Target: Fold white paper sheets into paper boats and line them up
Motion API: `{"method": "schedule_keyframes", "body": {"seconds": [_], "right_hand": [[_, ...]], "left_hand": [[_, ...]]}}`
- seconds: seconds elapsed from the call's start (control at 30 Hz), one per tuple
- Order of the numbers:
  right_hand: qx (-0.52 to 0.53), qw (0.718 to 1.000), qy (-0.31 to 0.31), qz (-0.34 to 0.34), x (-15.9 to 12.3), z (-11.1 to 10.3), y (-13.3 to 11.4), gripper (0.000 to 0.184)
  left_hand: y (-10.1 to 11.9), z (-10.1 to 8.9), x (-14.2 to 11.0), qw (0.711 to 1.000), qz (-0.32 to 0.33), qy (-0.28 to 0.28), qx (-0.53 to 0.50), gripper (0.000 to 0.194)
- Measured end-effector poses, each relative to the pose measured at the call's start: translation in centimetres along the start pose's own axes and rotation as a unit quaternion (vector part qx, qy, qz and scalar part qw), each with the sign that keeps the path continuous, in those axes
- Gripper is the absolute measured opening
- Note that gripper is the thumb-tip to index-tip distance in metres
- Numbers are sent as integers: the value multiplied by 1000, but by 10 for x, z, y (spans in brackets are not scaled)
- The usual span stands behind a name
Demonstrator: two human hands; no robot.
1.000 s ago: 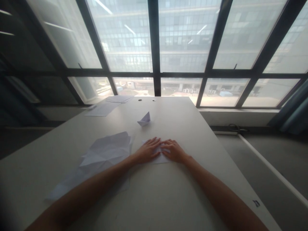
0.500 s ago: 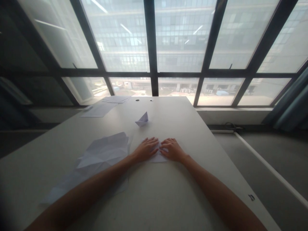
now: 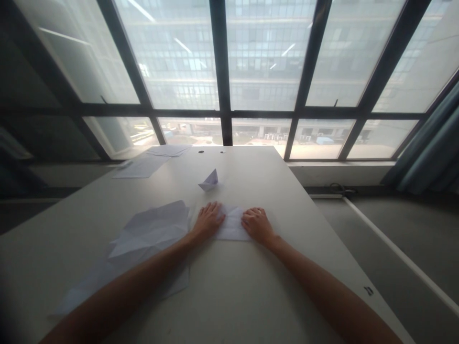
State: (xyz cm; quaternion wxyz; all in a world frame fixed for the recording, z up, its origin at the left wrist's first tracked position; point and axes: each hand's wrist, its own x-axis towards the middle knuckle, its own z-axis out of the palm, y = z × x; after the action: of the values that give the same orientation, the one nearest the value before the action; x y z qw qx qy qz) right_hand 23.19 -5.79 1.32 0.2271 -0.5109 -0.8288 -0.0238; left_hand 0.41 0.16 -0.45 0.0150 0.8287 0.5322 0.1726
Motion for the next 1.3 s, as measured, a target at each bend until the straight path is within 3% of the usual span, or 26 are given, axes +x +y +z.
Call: {"method": "schedule_keyframes", "body": {"seconds": [0.27, 0.37, 0.47, 0.57, 0.83, 0.97, 1.3], "right_hand": [[16, 999, 21, 33, -6, 9, 3, 20], [23, 999, 24, 34, -6, 8, 2, 19], [27, 999, 30, 35, -6, 6, 3, 18], [25, 998, 34, 39, -8, 4, 4, 17], [16, 998, 17, 54, -9, -5, 6, 16], [19, 998, 6, 62, -11, 1, 8, 37], [9, 993, -108, 46, -15, 9, 11, 50]], "left_hand": [[7, -13, 4, 983, 76, 72, -148, 83], [16, -21, 1, 972, 151, 29, -177, 80], [25, -25, -6, 965, 231, -41, -116, 58], [30, -25, -11, 963, 257, -61, -61, 47], [25, -27, -10, 937, 309, -139, -83, 60], [26, -30, -11, 930, 323, -153, -81, 61], [26, -32, -11, 914, 358, -173, -79, 73]]}}
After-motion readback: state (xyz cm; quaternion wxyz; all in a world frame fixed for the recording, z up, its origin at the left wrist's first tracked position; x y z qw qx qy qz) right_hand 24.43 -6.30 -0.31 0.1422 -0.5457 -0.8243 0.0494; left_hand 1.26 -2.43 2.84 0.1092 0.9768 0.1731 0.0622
